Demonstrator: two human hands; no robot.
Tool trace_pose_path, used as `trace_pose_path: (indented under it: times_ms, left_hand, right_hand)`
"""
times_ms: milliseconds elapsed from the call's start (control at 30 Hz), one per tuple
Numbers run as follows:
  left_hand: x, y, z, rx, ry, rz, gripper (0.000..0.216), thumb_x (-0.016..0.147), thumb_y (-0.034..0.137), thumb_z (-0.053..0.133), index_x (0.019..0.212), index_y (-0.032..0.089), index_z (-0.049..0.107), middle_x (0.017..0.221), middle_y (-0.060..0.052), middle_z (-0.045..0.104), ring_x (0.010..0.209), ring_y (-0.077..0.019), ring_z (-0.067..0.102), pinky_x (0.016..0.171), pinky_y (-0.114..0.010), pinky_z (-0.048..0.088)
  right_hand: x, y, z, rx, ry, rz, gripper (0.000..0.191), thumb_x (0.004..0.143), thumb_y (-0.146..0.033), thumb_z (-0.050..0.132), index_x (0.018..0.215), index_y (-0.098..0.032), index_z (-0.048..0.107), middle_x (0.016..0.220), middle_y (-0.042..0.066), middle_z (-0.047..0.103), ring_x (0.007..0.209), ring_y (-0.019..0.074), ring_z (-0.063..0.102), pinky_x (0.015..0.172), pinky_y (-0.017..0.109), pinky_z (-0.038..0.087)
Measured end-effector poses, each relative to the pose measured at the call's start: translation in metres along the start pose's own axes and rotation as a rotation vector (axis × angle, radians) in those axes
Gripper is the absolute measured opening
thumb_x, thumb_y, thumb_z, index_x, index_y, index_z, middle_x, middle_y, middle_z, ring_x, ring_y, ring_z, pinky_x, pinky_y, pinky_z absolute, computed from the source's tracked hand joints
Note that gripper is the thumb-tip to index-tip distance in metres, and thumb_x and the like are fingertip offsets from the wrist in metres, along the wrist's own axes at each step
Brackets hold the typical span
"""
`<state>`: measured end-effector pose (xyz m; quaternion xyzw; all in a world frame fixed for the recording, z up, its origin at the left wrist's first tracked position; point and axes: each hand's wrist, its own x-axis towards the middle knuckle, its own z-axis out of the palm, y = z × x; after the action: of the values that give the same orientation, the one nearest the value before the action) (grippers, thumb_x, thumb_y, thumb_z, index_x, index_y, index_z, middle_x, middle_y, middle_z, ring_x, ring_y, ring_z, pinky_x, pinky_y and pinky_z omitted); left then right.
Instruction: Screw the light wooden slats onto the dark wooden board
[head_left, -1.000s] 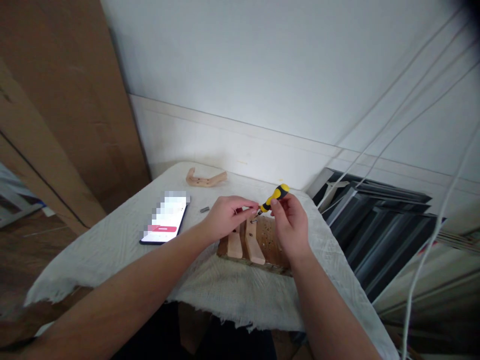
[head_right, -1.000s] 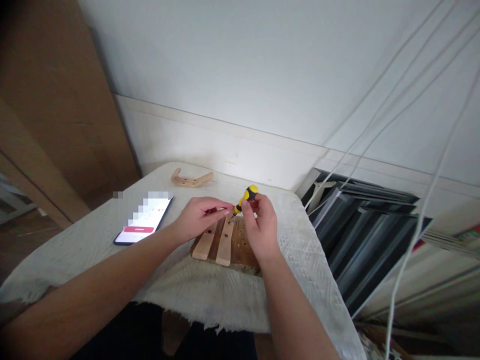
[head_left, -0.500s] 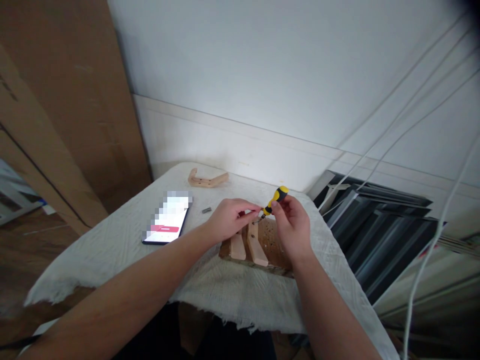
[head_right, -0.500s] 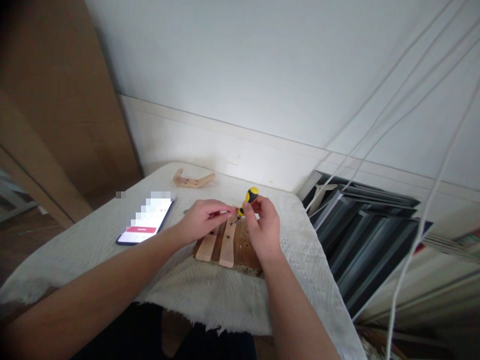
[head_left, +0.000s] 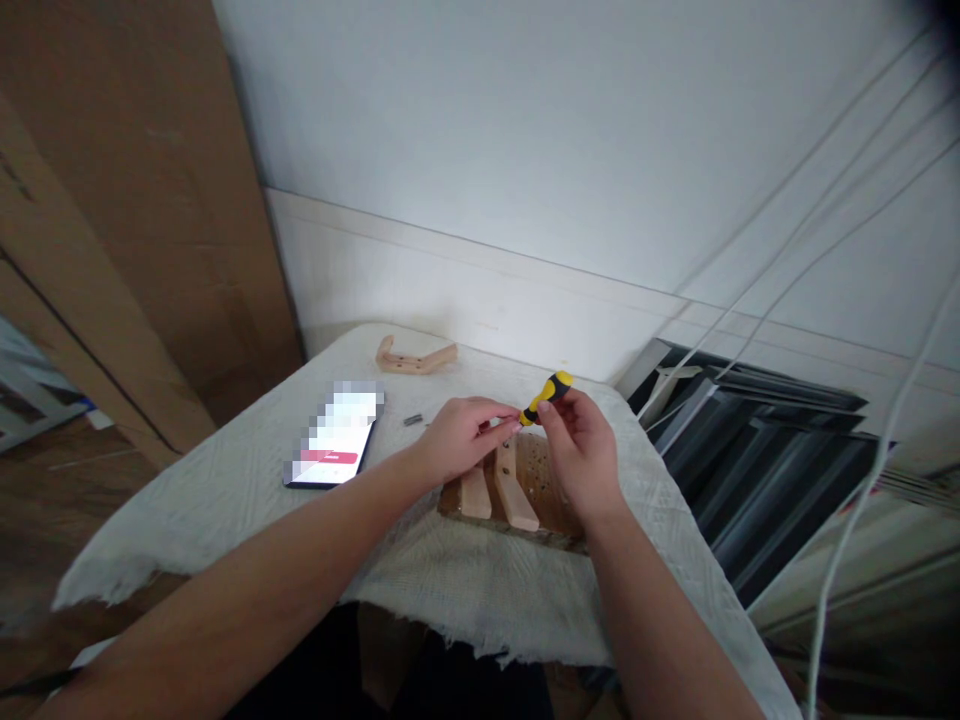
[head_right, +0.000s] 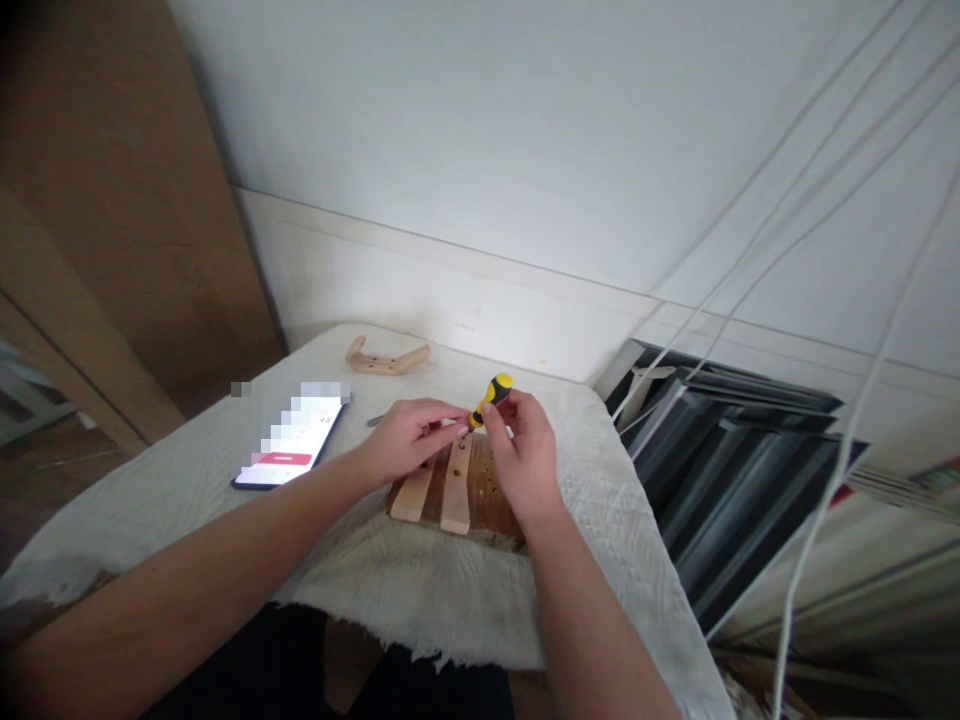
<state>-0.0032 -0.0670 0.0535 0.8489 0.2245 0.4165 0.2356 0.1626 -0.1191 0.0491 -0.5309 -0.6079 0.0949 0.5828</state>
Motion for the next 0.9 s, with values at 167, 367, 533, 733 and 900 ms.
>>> trace_pose_path:
  times_ms: [167,367,533,733,900]
  left_hand:
    - [0.001,-0.003,0.004,0.027,0.024,-0.033,0.019,0.086,0.028,0.059,0.095,0.015,0.071,0.087,-0.006,0.073,0.07,-0.0131,0.063,0.065,-0.023,0.047]
    - [0.002,-0.002,0.004,0.017,0.028,-0.07,0.015,0.083,0.025,0.063,0.092,0.015,0.071,0.082,-0.004,0.072,0.065,-0.0115,0.061,0.063,-0.022,0.047]
    - [0.001,-0.002,0.005,0.03,0.039,-0.067,0.016,0.084,0.026,0.062,0.091,0.015,0.071,0.08,-0.003,0.072,0.063,-0.0113,0.061,0.063,-0.022,0.047]
    - [0.001,-0.003,0.006,-0.019,0.084,-0.075,0.027,0.083,0.032,0.063,0.104,0.017,0.069,0.084,-0.004,0.074,0.058,-0.0105,0.061,0.059,-0.022,0.047]
    - [0.002,-0.001,0.005,0.005,0.067,-0.05,0.021,0.085,0.029,0.061,0.099,0.017,0.071,0.086,-0.004,0.074,0.063,-0.011,0.062,0.06,-0.021,0.046]
  right_hand:
    - [0.001,0.001,0.001,0.026,-0.015,-0.016,0.024,0.086,-0.039,0.057,0.101,-0.02,0.059,0.092,0.007,0.066,0.083,0.0202,0.062,0.078,0.04,0.051]
    - [0.001,-0.005,0.001,-0.021,-0.06,-0.018,0.024,0.088,-0.04,0.054,0.098,-0.02,0.061,0.091,0.007,0.067,0.084,0.0211,0.063,0.078,0.039,0.05]
    - [0.001,-0.008,0.0,-0.09,-0.144,-0.071,0.025,0.09,-0.039,0.05,0.098,-0.019,0.063,0.095,0.009,0.069,0.092,0.0238,0.064,0.081,0.039,0.049]
    - [0.002,-0.008,0.0,-0.199,-0.128,-0.152,0.024,0.092,-0.037,0.046,0.097,-0.02,0.063,0.093,0.009,0.069,0.089,0.0243,0.063,0.077,0.038,0.048]
    - [0.002,-0.009,0.0,-0.241,-0.133,-0.21,0.022,0.093,-0.035,0.045,0.095,-0.02,0.062,0.091,0.009,0.067,0.087,0.0239,0.062,0.076,0.038,0.048]
